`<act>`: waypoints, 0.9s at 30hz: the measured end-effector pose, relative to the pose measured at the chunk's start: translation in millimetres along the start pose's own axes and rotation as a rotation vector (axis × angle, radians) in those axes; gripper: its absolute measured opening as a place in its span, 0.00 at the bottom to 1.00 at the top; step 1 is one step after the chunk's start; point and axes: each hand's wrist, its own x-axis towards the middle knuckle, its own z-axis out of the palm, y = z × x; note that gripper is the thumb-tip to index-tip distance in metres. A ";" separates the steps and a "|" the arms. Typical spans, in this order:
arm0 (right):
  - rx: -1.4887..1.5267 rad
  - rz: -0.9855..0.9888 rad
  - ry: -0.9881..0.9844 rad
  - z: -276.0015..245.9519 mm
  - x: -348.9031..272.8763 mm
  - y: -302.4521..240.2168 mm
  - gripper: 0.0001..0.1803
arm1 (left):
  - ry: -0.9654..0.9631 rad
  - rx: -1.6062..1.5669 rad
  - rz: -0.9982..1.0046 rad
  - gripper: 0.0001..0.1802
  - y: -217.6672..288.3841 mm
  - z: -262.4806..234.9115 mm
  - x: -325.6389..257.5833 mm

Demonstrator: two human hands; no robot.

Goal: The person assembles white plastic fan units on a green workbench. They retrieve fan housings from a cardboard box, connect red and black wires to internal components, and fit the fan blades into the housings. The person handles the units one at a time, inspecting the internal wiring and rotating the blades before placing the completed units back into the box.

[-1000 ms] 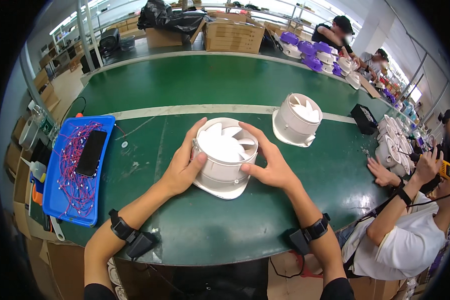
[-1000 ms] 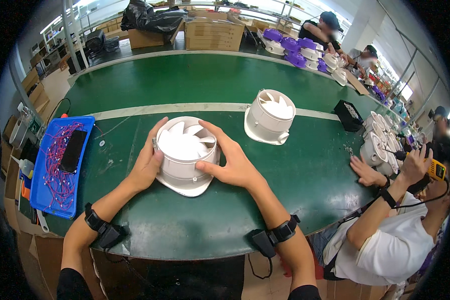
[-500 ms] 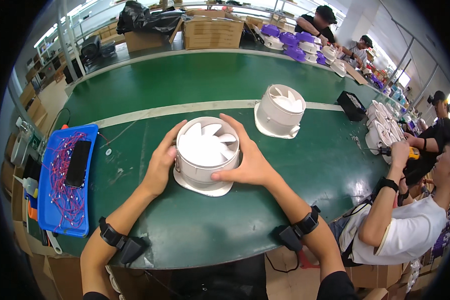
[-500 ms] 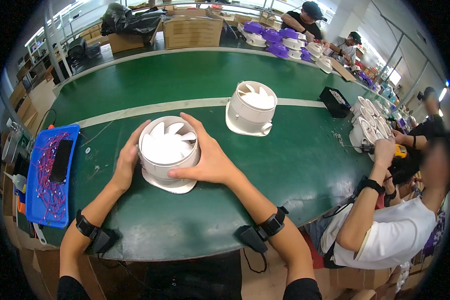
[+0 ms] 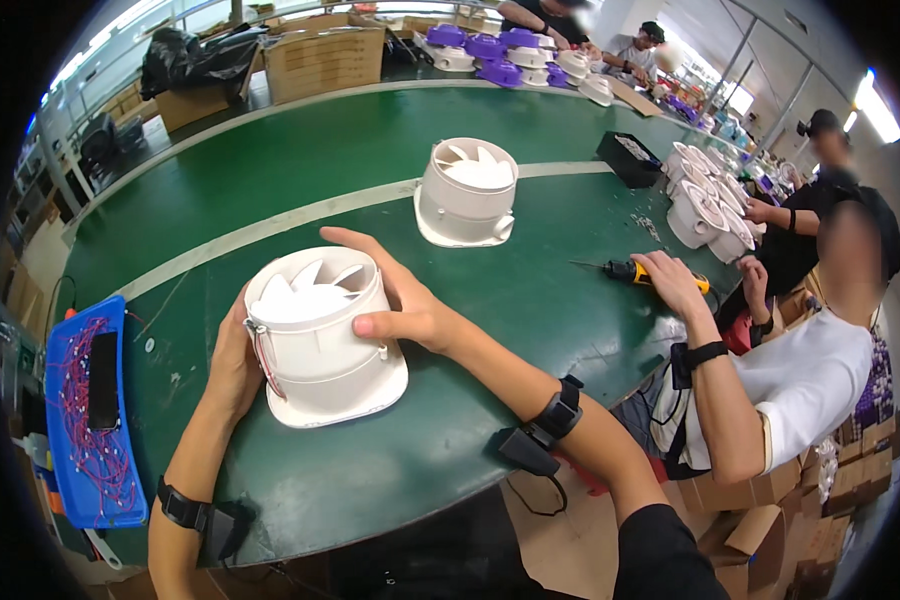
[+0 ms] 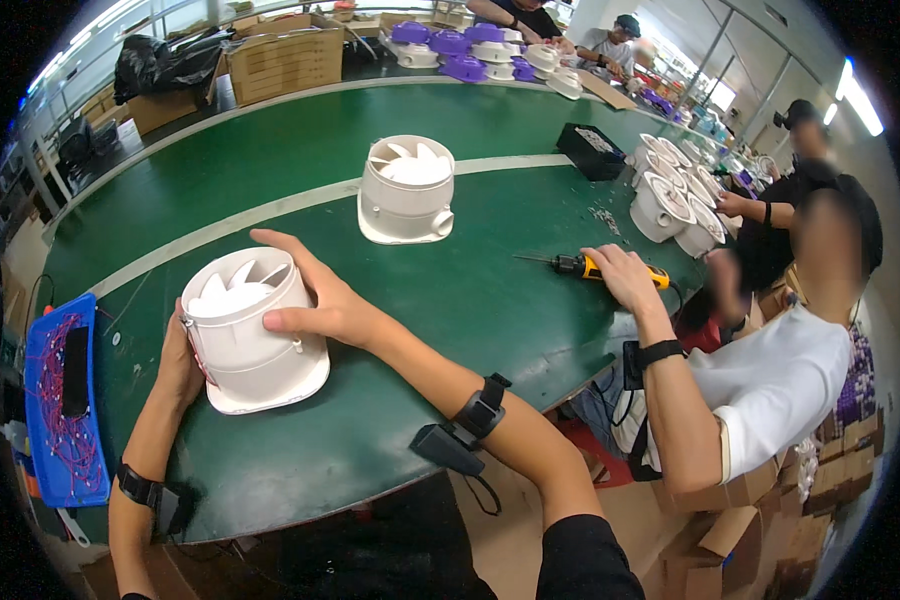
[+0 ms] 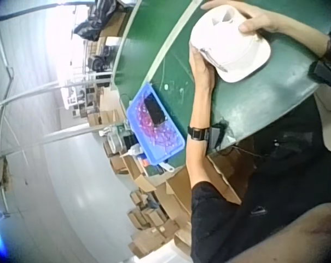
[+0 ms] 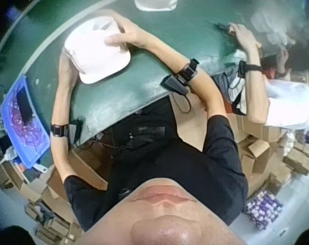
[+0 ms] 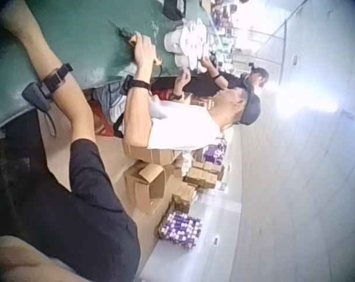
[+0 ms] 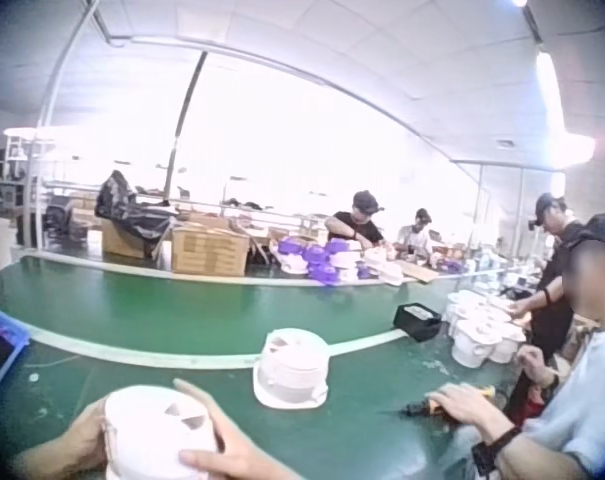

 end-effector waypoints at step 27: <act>-1.269 -0.716 0.299 7.1 0.5 -40.4 0.10 | -0.386 0.570 0.174 0.38 19.2 28.8 -1.6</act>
